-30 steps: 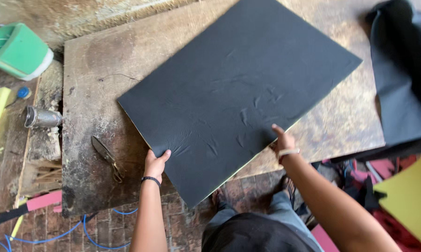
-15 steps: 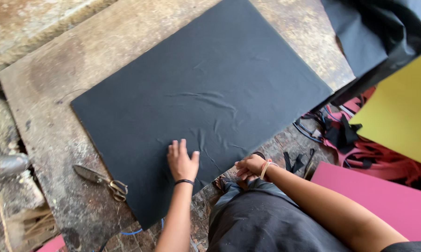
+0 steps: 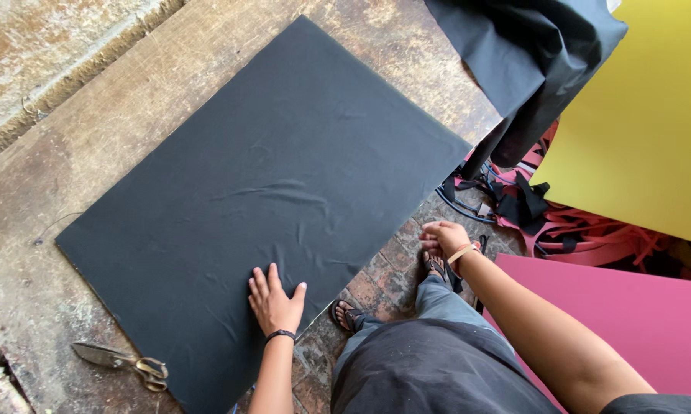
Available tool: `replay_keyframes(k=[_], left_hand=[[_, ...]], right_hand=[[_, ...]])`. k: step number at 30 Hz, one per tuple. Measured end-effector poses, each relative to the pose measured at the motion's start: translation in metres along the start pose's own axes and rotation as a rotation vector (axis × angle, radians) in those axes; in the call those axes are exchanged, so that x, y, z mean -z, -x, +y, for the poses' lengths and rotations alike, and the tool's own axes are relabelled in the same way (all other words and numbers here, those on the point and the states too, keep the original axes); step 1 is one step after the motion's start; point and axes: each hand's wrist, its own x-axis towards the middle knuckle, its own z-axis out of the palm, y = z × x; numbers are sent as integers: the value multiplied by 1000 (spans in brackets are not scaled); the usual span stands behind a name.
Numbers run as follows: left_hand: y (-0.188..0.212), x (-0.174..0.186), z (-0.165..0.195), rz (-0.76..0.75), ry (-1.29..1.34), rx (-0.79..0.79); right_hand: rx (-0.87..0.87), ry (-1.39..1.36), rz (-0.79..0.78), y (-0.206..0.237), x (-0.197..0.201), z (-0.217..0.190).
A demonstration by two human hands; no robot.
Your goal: The person spreads a black fabric sheet over a foam sheet on a workbench, then uses scissors to cut the fabric and trim strips from the edges. They stretch and handle the cut fabric strips, then lift and stack the foam sheets with fabric on a pile.
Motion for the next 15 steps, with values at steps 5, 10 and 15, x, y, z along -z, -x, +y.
replay_keyframes(k=[5, 10, 15], left_hand=[[-16, -15, 43, -15, -16, 181], [-4, -28, 129, -110, -23, 247], [13, -40, 216, -202, -54, 278]], right_hand=[[210, 59, 137, -47, 40, -76], [328, 251, 176, -93, 66, -156], [295, 318, 60, -128, 68, -185]])
